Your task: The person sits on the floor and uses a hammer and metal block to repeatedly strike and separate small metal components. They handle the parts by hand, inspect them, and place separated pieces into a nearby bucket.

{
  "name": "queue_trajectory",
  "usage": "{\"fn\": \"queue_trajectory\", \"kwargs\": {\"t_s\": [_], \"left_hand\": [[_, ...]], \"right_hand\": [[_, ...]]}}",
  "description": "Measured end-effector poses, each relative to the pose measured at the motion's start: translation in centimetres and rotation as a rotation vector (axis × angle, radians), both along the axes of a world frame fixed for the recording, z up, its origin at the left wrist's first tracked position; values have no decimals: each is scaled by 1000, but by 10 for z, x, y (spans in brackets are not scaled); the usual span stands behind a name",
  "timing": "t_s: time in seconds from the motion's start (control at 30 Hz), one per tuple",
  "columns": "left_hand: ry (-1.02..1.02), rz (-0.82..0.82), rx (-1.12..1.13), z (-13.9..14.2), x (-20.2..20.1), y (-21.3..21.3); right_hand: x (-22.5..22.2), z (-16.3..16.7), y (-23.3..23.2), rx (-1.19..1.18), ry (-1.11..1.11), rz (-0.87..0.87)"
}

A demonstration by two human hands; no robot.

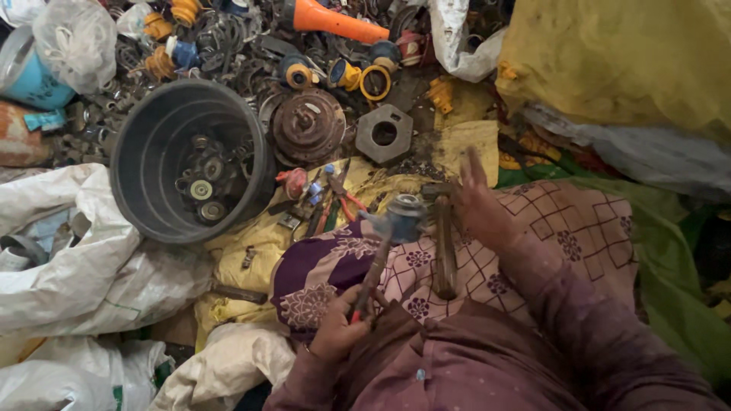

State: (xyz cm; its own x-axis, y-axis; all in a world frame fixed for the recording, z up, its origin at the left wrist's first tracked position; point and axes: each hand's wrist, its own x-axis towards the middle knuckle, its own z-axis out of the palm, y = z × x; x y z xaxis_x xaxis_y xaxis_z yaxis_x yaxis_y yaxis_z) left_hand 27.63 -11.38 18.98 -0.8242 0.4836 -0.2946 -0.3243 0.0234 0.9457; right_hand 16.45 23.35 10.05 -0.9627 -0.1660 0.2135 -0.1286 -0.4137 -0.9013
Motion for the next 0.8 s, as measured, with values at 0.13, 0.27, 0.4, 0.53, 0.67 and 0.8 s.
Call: {"fn": "queue_trajectory", "kwargs": {"t_s": [0.13, 0.27, 0.4, 0.53, 0.67, 0.8], "left_hand": [[321, -120, -233, 0, 0, 9], [404, -222, -382, -11, -2, 17], [614, -136, -380, -18, -4, 24], [414, 5, -477, -17, -4, 34], [168, -175, -781, -20, -8, 39], [161, -135, -785, -33, -33, 37]], "right_hand": [[20, 42, -19, 96, -333, 94], [33, 55, -38, 228, -338, 95], [33, 55, -37, 194, -339, 13], [36, 59, -36, 151, -303, -32], [33, 64, -39, 234, -337, -62], [8, 55, -30, 431, -282, -39]]}}
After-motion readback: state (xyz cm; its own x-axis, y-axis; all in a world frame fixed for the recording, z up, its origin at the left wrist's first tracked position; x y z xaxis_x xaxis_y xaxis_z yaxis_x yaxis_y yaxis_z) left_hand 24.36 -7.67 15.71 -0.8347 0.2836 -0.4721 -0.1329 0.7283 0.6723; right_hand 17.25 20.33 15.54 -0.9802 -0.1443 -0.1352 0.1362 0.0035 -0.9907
